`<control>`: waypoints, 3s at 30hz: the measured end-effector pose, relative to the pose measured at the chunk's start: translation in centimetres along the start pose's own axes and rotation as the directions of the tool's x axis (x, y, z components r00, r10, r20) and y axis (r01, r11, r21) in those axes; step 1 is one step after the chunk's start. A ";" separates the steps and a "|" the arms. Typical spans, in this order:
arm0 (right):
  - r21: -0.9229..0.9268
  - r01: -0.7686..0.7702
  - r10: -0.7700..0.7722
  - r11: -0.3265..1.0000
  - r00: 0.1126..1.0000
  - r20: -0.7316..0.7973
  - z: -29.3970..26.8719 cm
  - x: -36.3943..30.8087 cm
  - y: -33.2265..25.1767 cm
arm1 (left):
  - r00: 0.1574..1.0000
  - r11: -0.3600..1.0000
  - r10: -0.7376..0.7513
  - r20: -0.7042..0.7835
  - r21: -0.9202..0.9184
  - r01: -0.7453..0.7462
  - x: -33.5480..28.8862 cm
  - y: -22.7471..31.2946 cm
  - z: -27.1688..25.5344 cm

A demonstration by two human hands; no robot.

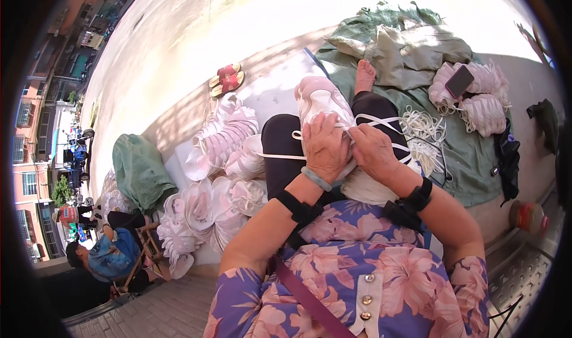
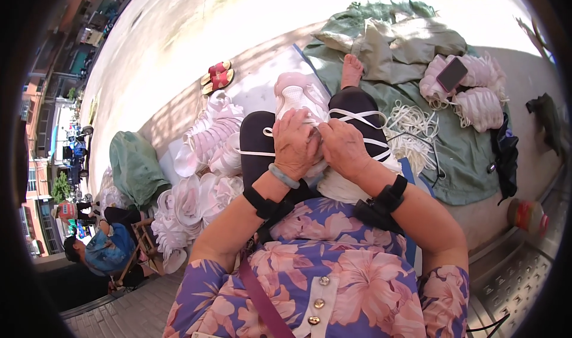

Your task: Threading laces through the eyelets of sneakers to assemble them.

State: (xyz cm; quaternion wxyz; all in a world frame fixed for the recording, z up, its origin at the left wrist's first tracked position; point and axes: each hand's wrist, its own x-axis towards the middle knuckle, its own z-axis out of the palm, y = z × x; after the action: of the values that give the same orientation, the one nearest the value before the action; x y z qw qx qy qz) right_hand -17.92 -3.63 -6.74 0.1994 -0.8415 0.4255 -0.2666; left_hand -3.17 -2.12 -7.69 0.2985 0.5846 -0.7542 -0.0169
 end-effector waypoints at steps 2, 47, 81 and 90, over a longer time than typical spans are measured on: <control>0.038 0.011 -0.009 0.999 0.998 -0.057 0.3 0.0 0.3 | 1.000 1.000 0.011 0.019 0.012 -0.011 0.0 0.0 0.0; 0.604 -0.533 0.415 0.592 0.844 0.339 -0.7 1.7 3.2 | 0.840 0.479 0.096 -0.534 -0.715 -0.509 0.8 13.7 -21.0; 0.521 -0.593 0.299 0.614 0.786 0.542 -2.6 5.8 4.5 | 0.940 0.966 -0.185 0.288 -0.120 0.227 -4.3 -3.6 -7.1; 0.138 0.074 -0.086 0.988 0.992 0.088 -4.0 -0.1 1.1 | 0.976 0.998 0.015 0.215 -0.056 -0.003 -3.9 -4.1 -7.5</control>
State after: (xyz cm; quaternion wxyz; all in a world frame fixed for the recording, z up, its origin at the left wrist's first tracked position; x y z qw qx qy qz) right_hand -21.18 -4.60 -4.28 0.2644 -0.8542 0.3626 -0.2625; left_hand 4.42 2.45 -4.74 0.2310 0.5673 -0.7841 -0.0997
